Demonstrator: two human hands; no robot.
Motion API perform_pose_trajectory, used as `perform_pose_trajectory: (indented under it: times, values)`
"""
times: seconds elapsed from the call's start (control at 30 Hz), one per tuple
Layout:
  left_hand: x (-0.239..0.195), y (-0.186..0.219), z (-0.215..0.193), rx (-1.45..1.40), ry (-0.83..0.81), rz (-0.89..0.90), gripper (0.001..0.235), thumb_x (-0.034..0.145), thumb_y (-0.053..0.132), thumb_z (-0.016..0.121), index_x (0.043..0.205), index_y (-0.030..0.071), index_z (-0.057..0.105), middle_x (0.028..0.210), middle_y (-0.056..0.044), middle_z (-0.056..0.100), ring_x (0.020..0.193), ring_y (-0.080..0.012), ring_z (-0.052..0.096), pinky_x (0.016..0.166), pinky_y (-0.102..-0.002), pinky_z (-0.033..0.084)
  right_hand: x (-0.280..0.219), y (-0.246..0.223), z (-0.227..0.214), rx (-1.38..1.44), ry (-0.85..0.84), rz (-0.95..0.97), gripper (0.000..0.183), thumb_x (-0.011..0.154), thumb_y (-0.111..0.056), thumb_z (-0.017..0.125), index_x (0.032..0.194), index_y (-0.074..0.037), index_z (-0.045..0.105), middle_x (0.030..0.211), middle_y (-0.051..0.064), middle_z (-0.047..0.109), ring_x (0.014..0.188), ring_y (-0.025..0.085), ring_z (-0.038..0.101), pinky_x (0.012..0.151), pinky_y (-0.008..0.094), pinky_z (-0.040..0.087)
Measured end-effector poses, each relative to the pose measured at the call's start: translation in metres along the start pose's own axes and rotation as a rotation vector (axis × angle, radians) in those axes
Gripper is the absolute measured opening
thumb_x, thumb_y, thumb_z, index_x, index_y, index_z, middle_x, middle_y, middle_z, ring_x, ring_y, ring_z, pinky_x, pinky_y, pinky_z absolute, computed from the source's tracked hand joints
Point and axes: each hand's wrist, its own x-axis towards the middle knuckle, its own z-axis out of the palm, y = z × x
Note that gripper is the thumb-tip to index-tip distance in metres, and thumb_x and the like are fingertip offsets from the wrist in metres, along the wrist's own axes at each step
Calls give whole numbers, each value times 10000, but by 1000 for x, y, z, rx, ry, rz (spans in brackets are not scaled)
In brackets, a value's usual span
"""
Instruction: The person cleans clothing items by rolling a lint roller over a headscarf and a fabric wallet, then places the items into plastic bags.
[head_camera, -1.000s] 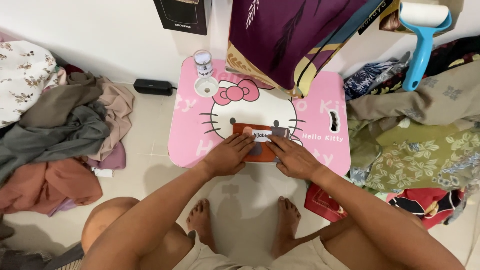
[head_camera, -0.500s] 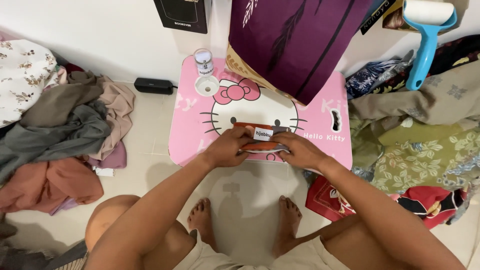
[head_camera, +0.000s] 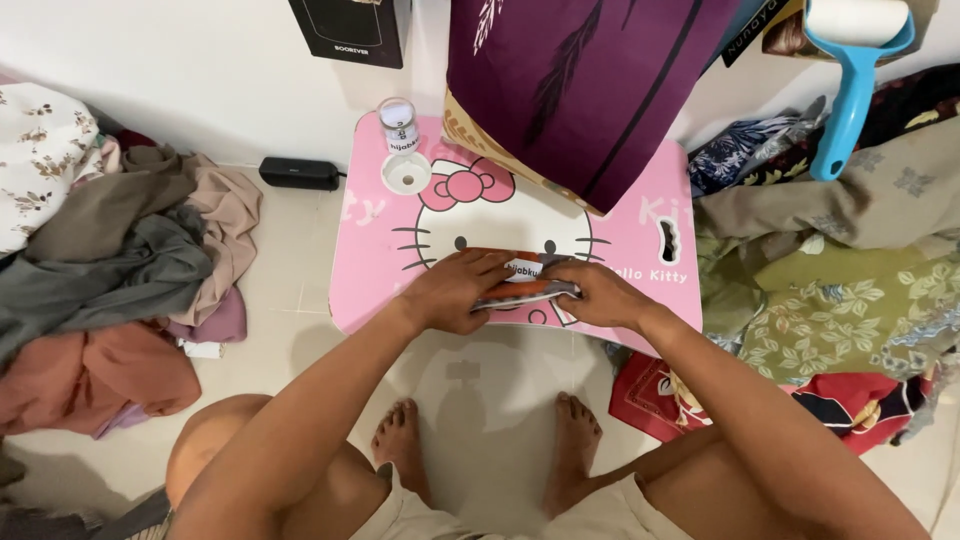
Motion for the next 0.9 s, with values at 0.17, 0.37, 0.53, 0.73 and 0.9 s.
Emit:
perform_pose_trajectory:
  times: [0.17, 0.37, 0.53, 0.73, 0.9]
  values:
    - [7, -28, 32, 104, 41, -20, 661, 785, 407, 664, 1380, 124, 600, 1407, -56, 589, 1363, -287, 491, 1122, -435, 423, -1, 7, 3, 86, 15, 4, 359, 779, -27, 669, 1121, -90, 758, 1096, 172, 749, 1044, 402, 703, 892, 493, 546]
    - [9, -28, 25, -16, 73, -62, 632, 783, 392, 672, 1358, 131, 632, 1339, -54, 658, 1290, -270, 553, 1103, -400, 442, 4, 18, 7, 160, 62, 53, 364, 783, -33, 700, 1131, -117, 767, 1050, 132, 762, 989, 290, 718, 850, 410, 553]
    - [9, -26, 12, -237, 49, -203, 648, 811, 402, 646, 1395, 122, 614, 1255, -140, 682, 1213, -333, 606, 1055, -426, 490, 4, 18, 7, 244, 111, 54, 375, 781, -28, 730, 1148, -98, 761, 995, 138, 761, 877, 222, 671, 770, 358, 540]
    - [14, -33, 9, -420, 11, -386, 618, 808, 417, 639, 1396, 231, 621, 1163, -167, 662, 1170, -371, 648, 1013, -449, 520, 10, 16, 3, 221, 199, 4, 427, 748, -37, 773, 1169, -105, 760, 995, 114, 752, 888, 228, 667, 775, 347, 528]
    - [14, -28, -1, -399, 9, -394, 581, 790, 416, 638, 1345, 245, 662, 1112, -166, 669, 1139, -370, 658, 1000, -446, 524, 15, 16, 8, -51, 276, -226, 669, 646, -53, 799, 1302, -111, 684, 1304, 143, 649, 1205, 394, 612, 1027, 484, 470]
